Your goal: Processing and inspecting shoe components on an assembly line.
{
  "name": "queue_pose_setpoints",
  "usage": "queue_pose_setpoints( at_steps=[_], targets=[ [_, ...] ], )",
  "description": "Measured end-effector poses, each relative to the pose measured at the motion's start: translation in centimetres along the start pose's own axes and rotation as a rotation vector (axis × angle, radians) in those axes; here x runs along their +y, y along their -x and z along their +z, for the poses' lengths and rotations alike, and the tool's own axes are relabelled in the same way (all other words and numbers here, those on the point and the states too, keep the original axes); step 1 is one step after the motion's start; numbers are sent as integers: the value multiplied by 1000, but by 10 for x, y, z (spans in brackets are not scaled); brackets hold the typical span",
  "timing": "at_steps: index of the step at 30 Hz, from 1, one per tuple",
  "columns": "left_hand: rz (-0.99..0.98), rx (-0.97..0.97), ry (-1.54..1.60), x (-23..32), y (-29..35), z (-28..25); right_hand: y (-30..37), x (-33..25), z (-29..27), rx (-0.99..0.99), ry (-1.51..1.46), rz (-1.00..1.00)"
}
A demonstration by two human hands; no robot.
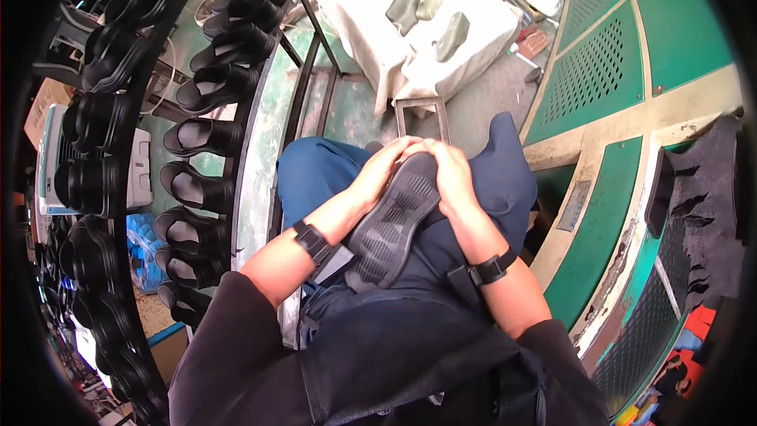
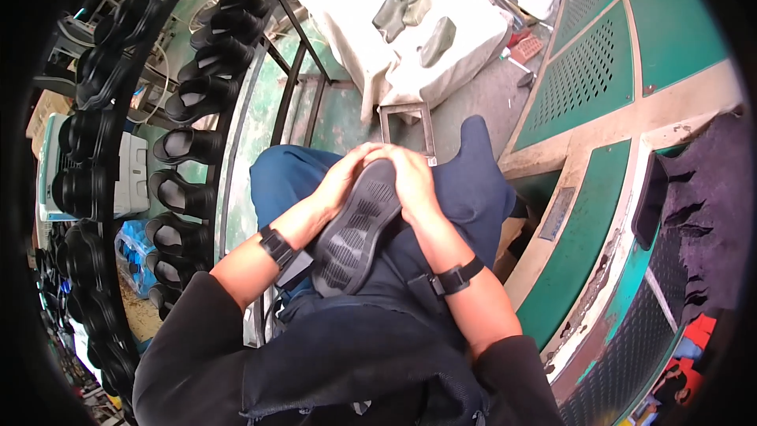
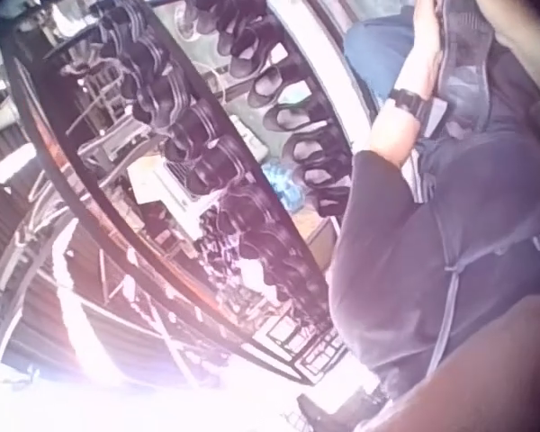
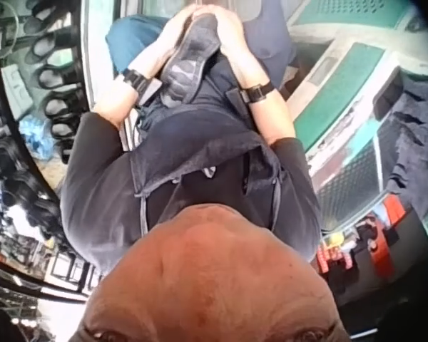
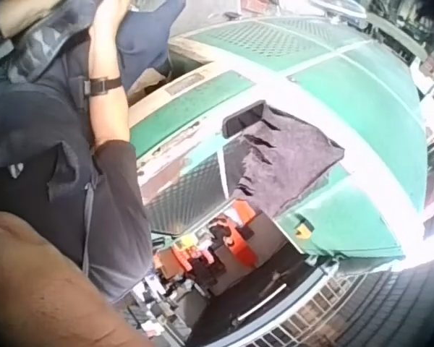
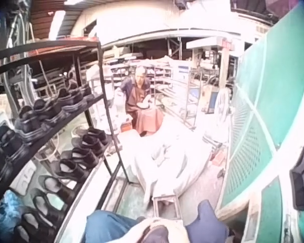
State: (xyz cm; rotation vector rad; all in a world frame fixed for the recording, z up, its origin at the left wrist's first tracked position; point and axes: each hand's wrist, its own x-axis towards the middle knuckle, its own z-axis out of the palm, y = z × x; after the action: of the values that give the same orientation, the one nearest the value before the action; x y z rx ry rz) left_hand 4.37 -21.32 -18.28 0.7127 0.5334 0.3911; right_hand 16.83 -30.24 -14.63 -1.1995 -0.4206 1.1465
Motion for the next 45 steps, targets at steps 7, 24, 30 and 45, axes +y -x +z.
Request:
queue_pose_setpoints(
  at_steps=[7,24,30,45],
  targets=[
    [-494,149,521,-2,111,22,-50,-13,-27,46,-165,250],
    [-316,29,540,43,166,66,-36,3,-26,55,-79,90],
    [-125,-77,376,66,189,56,-19,32,-91,-159,-66,444],
    [299,108,277,77,224,2,-139,-105,28,-304,-601,-19]
  ],
)
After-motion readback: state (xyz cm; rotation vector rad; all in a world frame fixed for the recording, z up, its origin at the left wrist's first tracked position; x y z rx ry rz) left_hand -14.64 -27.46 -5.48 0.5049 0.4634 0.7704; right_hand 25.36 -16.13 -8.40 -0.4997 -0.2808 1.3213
